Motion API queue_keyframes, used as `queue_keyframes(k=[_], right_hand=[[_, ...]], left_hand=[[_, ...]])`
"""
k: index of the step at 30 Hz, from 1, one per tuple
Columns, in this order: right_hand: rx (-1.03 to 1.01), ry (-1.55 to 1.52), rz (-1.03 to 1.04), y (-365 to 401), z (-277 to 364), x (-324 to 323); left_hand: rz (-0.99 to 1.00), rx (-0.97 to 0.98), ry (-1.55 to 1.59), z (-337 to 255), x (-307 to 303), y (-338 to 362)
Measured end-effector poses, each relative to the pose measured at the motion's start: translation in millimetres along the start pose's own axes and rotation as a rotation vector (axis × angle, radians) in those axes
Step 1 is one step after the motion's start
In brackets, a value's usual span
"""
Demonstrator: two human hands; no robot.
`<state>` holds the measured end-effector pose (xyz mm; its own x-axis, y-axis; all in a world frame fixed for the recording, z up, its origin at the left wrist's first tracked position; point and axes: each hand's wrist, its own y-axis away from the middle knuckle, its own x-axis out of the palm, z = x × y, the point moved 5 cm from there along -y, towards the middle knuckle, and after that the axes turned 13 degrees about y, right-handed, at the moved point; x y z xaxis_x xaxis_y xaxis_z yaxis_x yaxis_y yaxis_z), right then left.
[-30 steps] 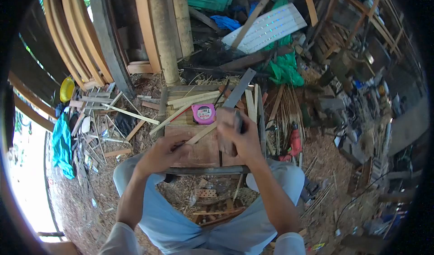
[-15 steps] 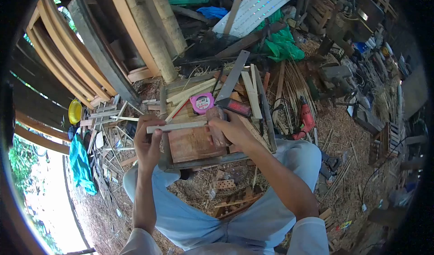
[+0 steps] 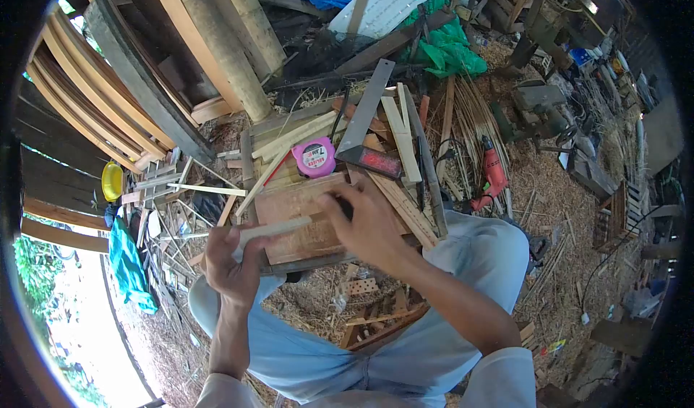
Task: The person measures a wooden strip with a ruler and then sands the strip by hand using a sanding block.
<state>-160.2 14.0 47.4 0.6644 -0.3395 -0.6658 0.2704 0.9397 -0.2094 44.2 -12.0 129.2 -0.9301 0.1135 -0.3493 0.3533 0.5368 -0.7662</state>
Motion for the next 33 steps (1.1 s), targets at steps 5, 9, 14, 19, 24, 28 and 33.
queue_keyframes(k=[5, 9, 14, 19, 24, 28, 33], right_hand=[[0.034, 0.182, -0.02, 8.1, 7.7, 9.4], [0.055, 0.212, -0.075, 7.3, 9.6, 11.4], [-0.048, 0.173, -0.118, 5.5, 11.3, 14.0], [-0.047, 0.033, -0.145, 11.3, 47.4, 0.1], [-0.02, -0.013, -0.161, 10.3, 36.3, 6.6], [0.011, -0.04, -0.202, 15.1, 54.4, -5.1], [0.016, 0.029, -0.263, 14.8, 29.7, 8.7]], left_hand=[[0.142, 0.022, 0.192, -6.4, -0.6, -8.1], [0.241, 0.037, 0.293, -7.1, -2.4, -13.9], [0.224, 0.073, 0.323, -7.4, -5.8, -0.1], [-0.018, 0.07, 0.224, 11.4, -11.3, 15.5], [-0.01, 0.036, 0.155, 11.3, -5.5, 17.6], [-0.006, 0.104, 0.159, 7.9, 0.8, 20.8], [-0.057, 0.061, 0.13, 6.2, -2.0, 25.5]])
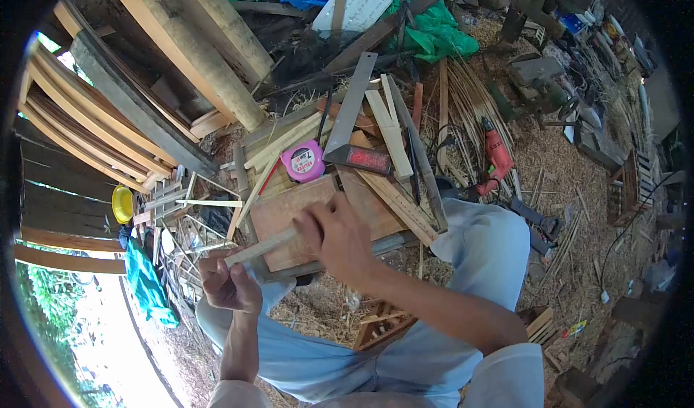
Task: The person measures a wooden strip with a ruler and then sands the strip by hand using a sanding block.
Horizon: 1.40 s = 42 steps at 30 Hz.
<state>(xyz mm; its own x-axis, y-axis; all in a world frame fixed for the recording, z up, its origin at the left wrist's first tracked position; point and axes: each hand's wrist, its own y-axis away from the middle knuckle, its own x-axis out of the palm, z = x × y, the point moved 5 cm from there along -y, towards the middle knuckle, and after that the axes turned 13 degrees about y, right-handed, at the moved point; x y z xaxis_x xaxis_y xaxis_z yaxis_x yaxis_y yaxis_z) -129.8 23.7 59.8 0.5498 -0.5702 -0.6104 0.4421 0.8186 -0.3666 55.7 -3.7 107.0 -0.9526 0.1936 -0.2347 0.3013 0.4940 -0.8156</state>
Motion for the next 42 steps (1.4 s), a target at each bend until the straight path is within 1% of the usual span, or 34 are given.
queue_keyframes(k=[2, 4, 6, 7, 8, 9, 10, 11, 12, 13, 14, 16, 18, 19, 20, 21, 22, 23, 24, 25, 26, 28, 29, 31, 32, 33, 34, 35, 36, 38, 39, 40, 41, 42], right_hand=[[0.027, -0.044, -0.002, 4.7, 4.4, 0.7], [0.046, -0.077, -0.01, 1.1, 18.6, -5.5], [-0.031, -0.244, -0.026, 4.7, 40.3, -17.1], [-0.071, -0.148, -0.062, 5.0, 25.4, -7.2], [-0.07, -0.152, -0.069, 0.2, 7.5, -0.7], [-0.012, -0.012, 0.018, -5.5, -6.3, 3.9], [0.048, 0.13, 0.103, -5.1, -14.4, 8.6], [0.115, -0.009, 0.118, -0.6, -14.3, 13.5], [0.114, -0.002, 0.114, -1.0, 5.9, 3.5], [0.054, -0.133, 0.059, -3.1, 34.9, -13.9], [-0.002, -0.271, 0.016, -2.5, 50.3, -22.6], [-0.012, -0.296, -0.008, 0.2, 33.4, -9.1], [0.059, -0.057, 0.032, -6.2, -1.6, 4.9], [0.112, -0.042, 0.095, -10.0, -11.1, 10.5], [0.111, -0.04, 0.09, -1.9, -7.3, 13.1], [0.064, -0.1, 0.049, -2.6, 17.0, 1.0], [0.014, -0.157, 0.015, -3.8, 28.6, -6.3], [0.016, -0.153, 0.021, -2.6, 23.0, -3.6], [-0.001, -0.188, -0.022, 2.9, 18.0, 0.1], [-0.029, -0.224, -0.083, 2.4, 13.1, 3.9], [-0.035, -0.229, -0.089, -1.3, 2.1, 9.5], [0.088, -0.038, 0.079, -9.5, -14.7, 14.7], [0.085, -0.032, 0.069, -5.8, -10.4, 17.1], [-0.211, -0.313, -0.114, -13.2, 39.4, -10.4], [-0.212, -0.313, -0.102, -12.8, 36.8, -9.5], [-0.288, -0.355, -0.106, -11.9, 38.4, -7.3], [-0.376, -0.396, -0.126, -13.6, 39.8, -3.7], [-0.383, -0.345, -0.116, -3.7, 15.9, 19.3], [-0.401, -0.354, -0.117, -5.2, 16.9, 17.8], [-0.366, -0.314, -0.087, -11.0, 14.5, 19.6], [-0.385, -0.307, -0.083, -16.3, 26.2, 13.1], [-0.47, -0.333, -0.099, -19.4, 49.7, -0.1], [-0.548, -0.366, -0.109, -17.8, 63.9, -6.9], [-0.543, -0.375, -0.091, -9.5, 50.0, 3.5]], left_hand=[[-0.003, 0.033, -0.102, -2.7, 2.5, -2.4], [-0.018, 0.048, -0.072, -3.1, 2.9, 0.7], [-0.036, 0.039, -0.061, -3.1, 3.7, 6.4], [-0.053, 0.016, -0.073, -1.2, -1.0, 6.9], [-0.074, 0.008, -0.081, 3.2, -4.7, 4.0], [-0.008, 0.021, -0.126, 2.7, -5.0, 1.7], [0.002, 0.023, -0.123, -0.2, -6.2, 0.5], [-0.002, 0.008, -0.129, -0.6, -2.9, -1.4], [-0.01, -0.011, -0.136, 0.6, 1.0, -1.3], [-0.075, 0.062, -0.055, 3.6, 0.7, 0.2], [-0.081, 0.054, -0.055, 7.3, 2.1, 3.7], [-0.172, -0.052, -0.05, 9.6, -7.4, 10.4], [-0.184, -0.024, -0.008, 10.3, -7.4, 4.3], [-0.12, 0.018, -0.025, 6.6, -4.2, 1.2], [-0.059, 0.065, -0.035, 5.0, 0.0, -0.7], [-0.053, 0.021, -0.044, 7.7, -0.5, 3.1], [-0.061, 0.027, -0.036, 10.8, 3.5, 1.6], [-0.119, -0.005, -0.015, 11.3, 3.3, 1.8], [-0.165, -0.046, -0.002, 7.9, -1.1, 4.1], [-0.172, -0.036, 0.011, 11.2, -4.4, 4.7], [-0.171, -0.026, 0.008, 10.8, -4.5, 2.0], [-0.071, 0.003, -0.051, 5.7, 1.0, -1.3], [-0.104, 0.02, -0.013, 8.6, 2.5, 0.0], [-0.119, 0.026, -0.023, 14.3, -0.4, 1.6], [-0.122, 0.017, -0.051, 12.9, -3.6, 5.3], [-0.097, -0.068, -0.218, 9.5, -3.4, -3.0], [-0.101, -0.058, -0.228, 14.2, -6.3, -3.8], [-0.197, -0.135, -0.081, 30.3, -14.1, -1.0], [-0.289, -0.214, 0.068, 42.3, -20.3, -1.2], [-0.313, -0.201, 0.069, 49.6, -25.7, -1.5], [-0.251, -0.154, 0.065, 46.0, -22.1, -5.0], [-0.187, -0.114, 0.059, 42.2, -18.4, -6.7], [-0.104, -0.122, -0.036, 39.3, -18.9, -6.8], [-0.108, -0.138, -0.047, 38.6, -24.4, -3.1]])
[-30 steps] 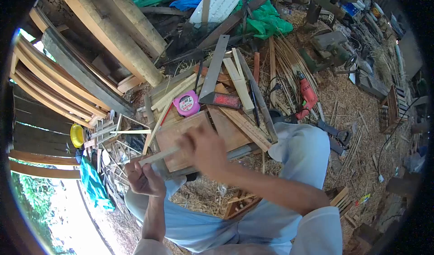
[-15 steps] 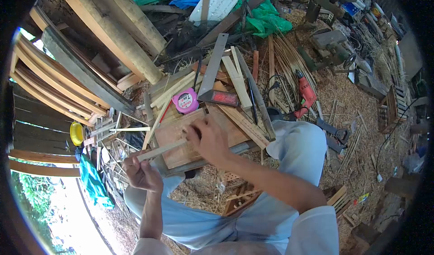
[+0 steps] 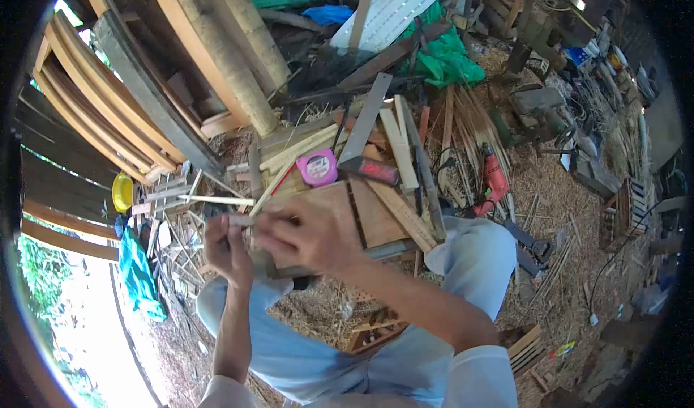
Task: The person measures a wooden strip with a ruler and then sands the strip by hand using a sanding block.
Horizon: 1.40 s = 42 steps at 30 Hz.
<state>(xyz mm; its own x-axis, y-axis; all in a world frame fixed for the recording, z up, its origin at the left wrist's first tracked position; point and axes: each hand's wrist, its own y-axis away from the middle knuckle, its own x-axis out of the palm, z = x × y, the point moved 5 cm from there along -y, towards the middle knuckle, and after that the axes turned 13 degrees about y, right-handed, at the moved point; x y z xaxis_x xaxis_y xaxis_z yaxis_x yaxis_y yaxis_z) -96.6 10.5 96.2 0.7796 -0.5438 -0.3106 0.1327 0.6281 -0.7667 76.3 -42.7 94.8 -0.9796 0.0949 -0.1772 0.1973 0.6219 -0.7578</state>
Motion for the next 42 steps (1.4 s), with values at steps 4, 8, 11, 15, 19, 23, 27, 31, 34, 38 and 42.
queue_keyframes(k=[4, 8, 11, 15, 19, 23, 27, 31, 34, 38, 42], right_hand=[[0.089, 0.276, 0.098, 20.2, -32.6, -5.5], [0.214, 0.478, 0.15, 5.3, -40.0, -15.6], [0.312, 0.621, 0.164, 6.9, -51.5, -25.1], [0.279, 0.695, 0.231, 20.3, -64.5, -24.9], [0.101, 0.687, 0.211, 6.8, -44.3, -29.9], [0.834, -0.269, 0.49, 5.9, -8.4, -39.0], [0.879, -0.336, 0.797, 1.9, 25.0, -39.4], [0.975, -0.372, 0.745, -3.6, 34.0, -45.5], [1.019, -0.419, 0.704, -4.6, 31.2, -45.6], [1.033, -0.435, 0.697, -6.3, 32.8, -43.4], [1.043, -0.441, 0.715, -3.2, 33.4, -41.0]], left_hand=[[-0.124, -0.224, 0.188, 36.4, -15.4, -2.8], [-0.167, -0.34, 0.246, 24.5, 25.4, -11.9], [-0.214, -0.479, 0.473, 31.0, 45.6, -11.2], [-0.157, -0.72, 0.601, 48.6, 51.4, -23.2], [-0.118, -0.859, 0.732, 29.6, 36.0, -43.4], [-0.12, -0.91, 0.807, 6.2, 34.2, -40.1], [-0.083, -0.942, 0.911, -2.1, 37.7, -41.9], [0.056, -0.935, 1.005, -3.6, 47.0, -37.6], [0.126, -0.962, 1.078, -10.2, 53.2, -37.2], [0.153, -0.92, 1.063, -11.6, 51.8, -34.6], [0.123, -0.963, 1.063, -16.0, 45.5, -37.8]])
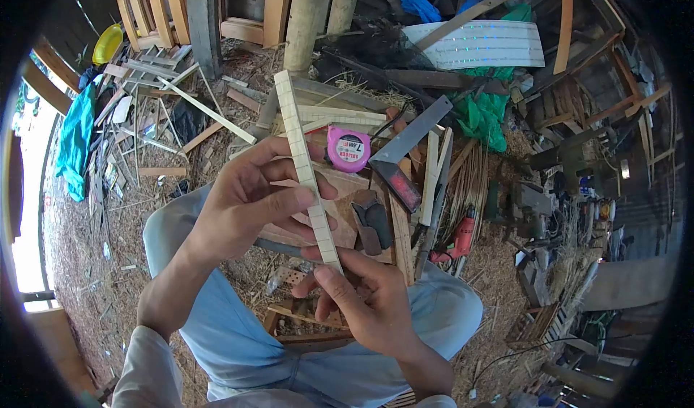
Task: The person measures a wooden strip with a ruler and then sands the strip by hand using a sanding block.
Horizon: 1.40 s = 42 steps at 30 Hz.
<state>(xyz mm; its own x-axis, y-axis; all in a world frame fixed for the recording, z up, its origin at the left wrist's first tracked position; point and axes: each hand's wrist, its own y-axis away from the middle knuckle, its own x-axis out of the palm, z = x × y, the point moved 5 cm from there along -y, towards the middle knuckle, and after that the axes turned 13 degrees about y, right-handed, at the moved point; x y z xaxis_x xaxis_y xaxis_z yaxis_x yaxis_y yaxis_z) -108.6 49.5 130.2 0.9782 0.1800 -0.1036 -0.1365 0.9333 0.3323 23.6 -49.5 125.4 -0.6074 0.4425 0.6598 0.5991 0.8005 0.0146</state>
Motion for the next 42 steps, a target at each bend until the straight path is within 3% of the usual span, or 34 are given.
queue_keyframes(k=[5, 12, 14, 15, 17, 24, 30, 32, 33, 35, 36, 38, 40, 42], right_hand=[[0.003, -0.023, 0.046, -0.8, 1.5, 0.7], [0.016, -0.205, 0.131, 0.2, -0.3, 5.3], [-0.076, -0.018, -0.089, 0.4, 1.7, 2.2], [-0.075, -0.018, -0.09, 0.3, -1.9, 2.1], [-0.214, 0.299, -0.18, -0.2, -2.2, -1.2], [-0.191, 0.408, -0.123, -5.2, 0.4, -2.8], [-0.239, 0.501, 0.002, -35.4, -26.9, -13.6], [-0.452, 1.192, -0.516, -38.2, -23.2, -31.4], [-0.432, 1.168, -0.544, -41.1, -37.4, -34.3], [-0.168, 1.467, -0.699, -47.1, -69.0, -43.9], [-0.142, 1.444, -0.727, -48.7, -76.8, -46.7], [-0.111, 1.176, -0.523, -58.6, -92.4, -47.1], [-0.09, 1.128, -0.513, -58.3, -80.0, -50.8], [-0.302, 0.792, -0.481, -58.9, -65.0, -53.9]], left_hand=[[-0.056, -0.057, 0.028, -0.9, -1.8, 0.8], [-0.091, 0.109, 0.009, -3.7, -5.3, 0.3], [-0.092, 0.112, -0.009, -4.9, -5.7, 0.2], [-0.101, 0.122, -0.022, -5.2, -6.3, 0.3], [-0.111, 0.133, -0.036, -5.7, -7.3, 0.2], [-0.24, 0.186, -0.02, -16.1, -32.1, -4.8], [-0.314, 0.37, -0.161, -29.4, -49.8, -1.8], [-0.318, 0.347, -0.216, -33.5, -47.4, 2.8], [-0.322, 0.409, -0.346, -31.7, -49.3, 3.9], [-0.287, 0.475, -0.484, -23.3, -52.2, 4.7], [-0.254, 0.458, -0.499, -19.8, -48.7, 3.8], [-0.246, 0.531, -0.549, -19.6, -42.8, 7.4], [-0.274, 0.606, -0.557, -18.1, -41.6, 11.0], [-0.246, 0.657, -0.962, -20.3, -42.6, 15.9]])
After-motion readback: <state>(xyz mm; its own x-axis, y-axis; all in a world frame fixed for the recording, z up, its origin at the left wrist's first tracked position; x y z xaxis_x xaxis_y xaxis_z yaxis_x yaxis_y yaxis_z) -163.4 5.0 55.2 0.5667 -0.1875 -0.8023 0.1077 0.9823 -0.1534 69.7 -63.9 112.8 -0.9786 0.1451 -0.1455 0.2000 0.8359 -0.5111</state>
